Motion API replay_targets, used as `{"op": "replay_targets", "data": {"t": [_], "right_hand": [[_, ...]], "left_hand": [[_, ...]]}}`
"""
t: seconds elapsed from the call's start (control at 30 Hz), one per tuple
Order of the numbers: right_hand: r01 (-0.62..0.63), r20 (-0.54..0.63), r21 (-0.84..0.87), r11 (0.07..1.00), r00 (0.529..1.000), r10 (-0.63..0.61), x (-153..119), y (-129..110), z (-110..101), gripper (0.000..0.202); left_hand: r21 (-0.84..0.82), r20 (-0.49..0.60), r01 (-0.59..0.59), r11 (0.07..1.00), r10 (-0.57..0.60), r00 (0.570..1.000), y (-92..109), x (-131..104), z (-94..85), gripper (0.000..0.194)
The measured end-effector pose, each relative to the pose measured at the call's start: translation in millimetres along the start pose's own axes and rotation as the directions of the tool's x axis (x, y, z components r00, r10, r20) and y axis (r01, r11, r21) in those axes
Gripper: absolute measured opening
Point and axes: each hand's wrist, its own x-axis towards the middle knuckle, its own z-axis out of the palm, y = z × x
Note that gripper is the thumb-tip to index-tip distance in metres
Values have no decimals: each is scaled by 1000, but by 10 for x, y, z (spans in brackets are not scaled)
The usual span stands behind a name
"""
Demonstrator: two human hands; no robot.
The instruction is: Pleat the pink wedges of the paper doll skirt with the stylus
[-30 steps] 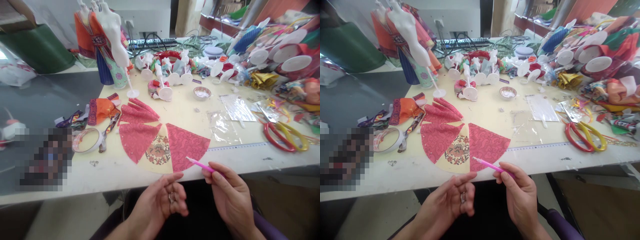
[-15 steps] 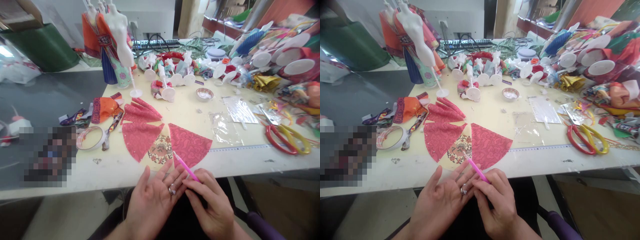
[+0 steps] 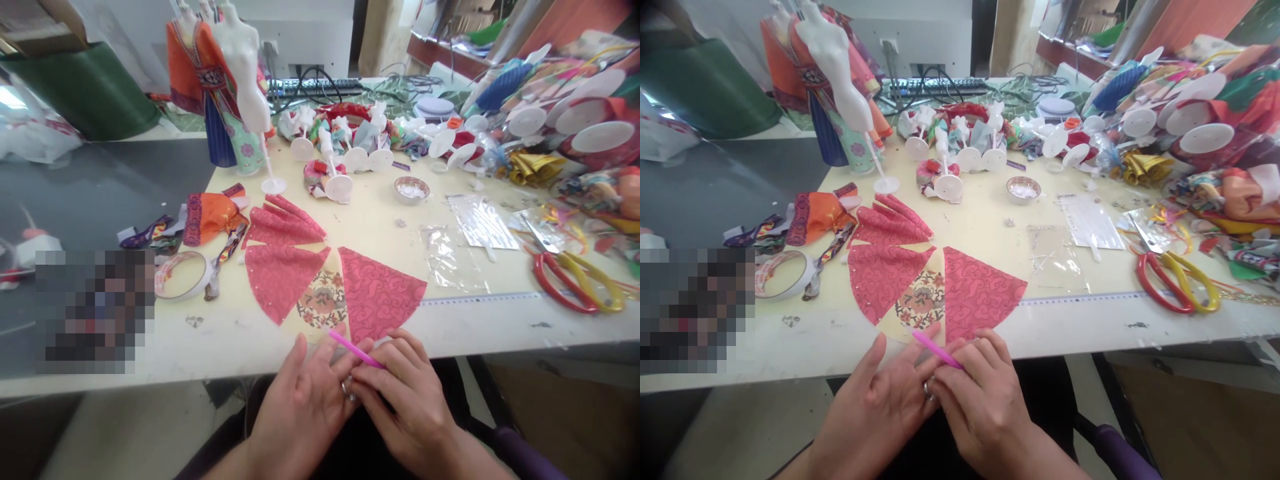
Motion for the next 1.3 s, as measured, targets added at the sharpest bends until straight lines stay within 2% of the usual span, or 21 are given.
{"op": "replay_targets", "data": {"t": [0.13, 0.23, 0.37, 0.47, 0.53, 0.6, 0.67, 0.73, 0.87, 1.03, 1.3], "right_hand": [[-39, 73, 4, 999, 997, 39, 15, -14, -5, 14], [-51, 86, 26, 998, 995, 49, 14, -25, 9, 14], [-50, 40, 31, 998, 998, 48, 0, -30, 35, 15], [-24, -35, -9, 1000, 999, 24, -6, -20, 29, 14], [-8, -85, -56, 998, 996, 3, -3, -10, 13, 15], [7, -113, -99, 995, 993, -18, 3, -4, -5, 15], [28, -124, -124, 992, 991, -43, 9, -4, -14, 16], [50, -126, -132, 990, 990, -67, 14, -7, -14, 15], [70, -143, -124, 990, 986, -87, 10, -10, 3, 14], [67, -138, -104, 992, 987, -81, 12, -17, 12, 15], [57, -152, -64, 996, 986, -67, 69, -42, -5, 17]], "left_hand": [[51, -15, -2, 999, 2, 1000, -9, -21, 4, 55], [80, -29, -2, 997, 5, 1000, -19, -26, 15, 56], [80, -41, -4, 997, 7, 999, -33, -6, 32, 53], [112, -131, -45, 993, 60, 990, -51, -1, 16, 44], [258, -236, -66, 964, 129, 963, -65, -16, -8, 33], [470, -309, -30, 882, 196, 931, -76, -39, -32, 23], [633, -331, 31, 774, 234, 914, -80, -59, -47, 22], [709, -335, 63, 703, 256, 907, -77, -67, -52, 24], [735, -370, 98, 671, 276, 887, -63, -51, -40, 26], [702, -403, 101, 705, 277, 872, -56, -35, -5, 25], [661, -409, 84, 746, 264, 874, -56, -22, -1, 27]]}}
